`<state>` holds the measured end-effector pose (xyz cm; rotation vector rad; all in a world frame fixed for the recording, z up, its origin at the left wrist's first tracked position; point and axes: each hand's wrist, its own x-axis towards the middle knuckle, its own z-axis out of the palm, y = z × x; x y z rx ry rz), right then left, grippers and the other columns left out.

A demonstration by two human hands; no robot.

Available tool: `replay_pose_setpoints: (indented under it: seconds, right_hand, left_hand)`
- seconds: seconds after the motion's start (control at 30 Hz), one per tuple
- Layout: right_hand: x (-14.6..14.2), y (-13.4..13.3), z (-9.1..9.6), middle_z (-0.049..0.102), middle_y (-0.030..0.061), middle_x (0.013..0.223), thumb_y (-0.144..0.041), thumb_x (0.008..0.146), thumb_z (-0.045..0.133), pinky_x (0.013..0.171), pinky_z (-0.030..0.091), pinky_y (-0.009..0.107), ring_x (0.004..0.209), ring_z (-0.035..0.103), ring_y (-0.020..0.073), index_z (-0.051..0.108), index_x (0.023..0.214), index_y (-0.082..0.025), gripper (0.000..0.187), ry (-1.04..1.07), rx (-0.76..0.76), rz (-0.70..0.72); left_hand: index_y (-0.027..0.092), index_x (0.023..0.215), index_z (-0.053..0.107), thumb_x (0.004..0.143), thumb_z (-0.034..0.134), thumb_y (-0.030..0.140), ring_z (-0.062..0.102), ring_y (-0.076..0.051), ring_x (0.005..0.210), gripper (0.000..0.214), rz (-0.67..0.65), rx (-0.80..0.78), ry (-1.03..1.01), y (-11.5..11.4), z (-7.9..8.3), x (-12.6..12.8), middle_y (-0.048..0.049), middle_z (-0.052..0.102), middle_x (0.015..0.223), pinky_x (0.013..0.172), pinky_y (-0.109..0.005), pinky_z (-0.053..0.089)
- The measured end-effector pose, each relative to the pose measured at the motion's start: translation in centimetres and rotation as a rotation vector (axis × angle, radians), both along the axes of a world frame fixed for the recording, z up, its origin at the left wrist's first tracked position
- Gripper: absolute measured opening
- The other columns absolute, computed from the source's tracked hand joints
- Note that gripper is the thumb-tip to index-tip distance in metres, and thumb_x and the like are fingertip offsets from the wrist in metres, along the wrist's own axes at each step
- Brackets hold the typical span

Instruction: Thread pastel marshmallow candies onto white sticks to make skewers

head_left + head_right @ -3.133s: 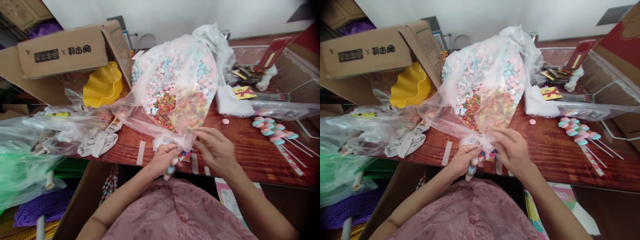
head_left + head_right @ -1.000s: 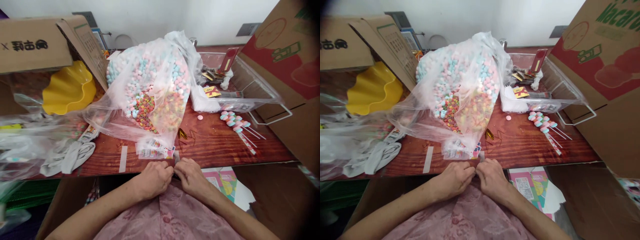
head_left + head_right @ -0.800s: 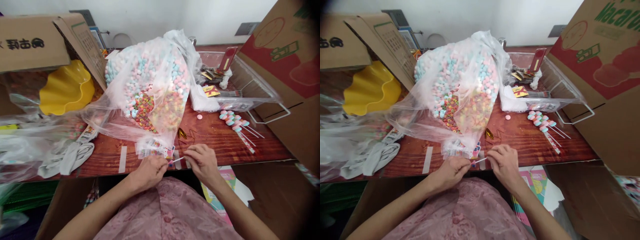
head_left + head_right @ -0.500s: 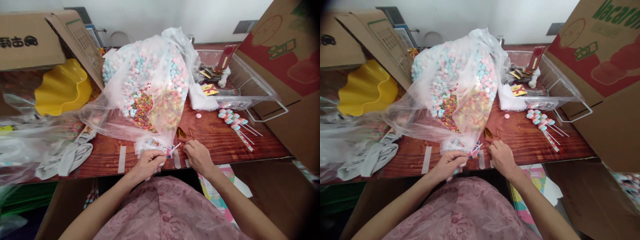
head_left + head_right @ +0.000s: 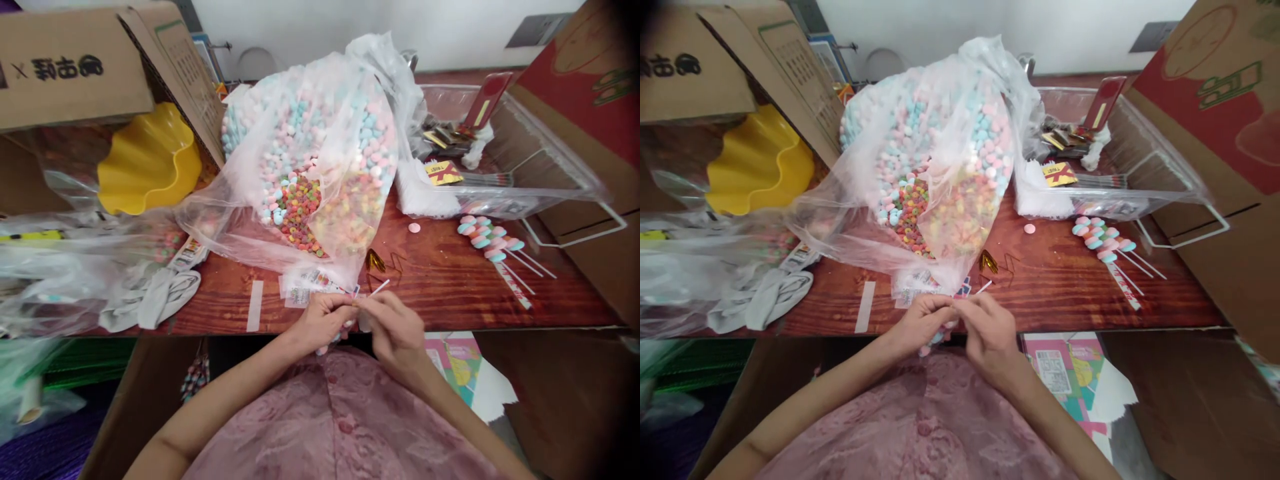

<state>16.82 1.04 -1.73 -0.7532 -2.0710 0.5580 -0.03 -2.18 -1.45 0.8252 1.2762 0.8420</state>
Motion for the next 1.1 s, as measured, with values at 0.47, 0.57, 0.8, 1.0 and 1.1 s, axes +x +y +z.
replay_pose_setpoints:
  seconds: [0.47,0.57,0.8,1.0,1.1]
  right_hand:
    - [-1.6,-1.6,-2.0,0.066,-0.0005,0.082,-0.012,0.09,0.059,0.063,0.051,0.023,0.066,0.061,0.0107,0.054,0.135,-0.023,0.046,0.136,-0.291,-0.041]
    - [-1.7,-2.2,-2.2,0.064,-0.0015,0.075,-0.022,0.087,0.067,0.057,0.049,0.022,0.063,0.059,0.0109,0.064,0.11,-0.021,0.023,0.311,-0.582,-0.077]
    - [-2.2,-0.8,-2.1,0.063,-0.0004,0.067,-0.04,0.077,0.078,0.048,0.041,0.021,0.052,0.049,0.0083,0.071,0.086,-0.017,0.026,0.479,-1.046,0.061]
    - [-2.1,0.3,-1.9,0.055,-0.003,0.058,-0.037,0.071,0.082,0.045,0.033,0.019,0.048,0.041,0.0063,0.07,0.072,-0.017,0.024,0.514,-1.133,0.145]
    - [-2.3,0.9,-2.0,0.052,-0.0034,0.055,-0.042,0.072,0.081,0.045,0.033,0.02,0.047,0.041,0.0074,0.067,0.07,-0.017,0.029,0.481,-1.138,0.207]
  left_hand:
    - [0.015,0.065,0.06,0.08,0.064,0.042,0.039,-0.005,0.043,0.031,0.1,0.151,-0.028,-1.5,0.4,-1.8,0.0041,0.05,0.054,0.041,-0.018,0.032]
    - [0.016,0.064,0.062,0.083,0.062,0.039,0.045,-0.008,0.052,0.03,0.097,0.242,0.025,-1.3,0.4,-1.8,0.0019,0.053,0.058,0.05,-0.02,0.038]
    - [0.017,0.068,0.069,0.091,0.056,0.031,0.054,-0.013,0.065,0.03,0.006,0.532,0.286,-0.9,1.2,-1.6,-0.0019,0.06,0.066,0.068,-0.026,0.045]
    - [0.017,0.077,0.071,0.098,0.046,0.031,0.059,-0.016,0.075,0.036,-0.165,0.698,0.49,-0.5,1.9,-2.1,-0.0065,0.065,0.076,0.074,-0.027,0.045]
    - [0.017,0.08,0.071,0.1,0.042,0.031,0.059,-0.018,0.078,0.038,-0.211,0.745,0.581,-0.3,2.3,-2.3,-0.0081,0.066,0.078,0.075,-0.028,0.045]
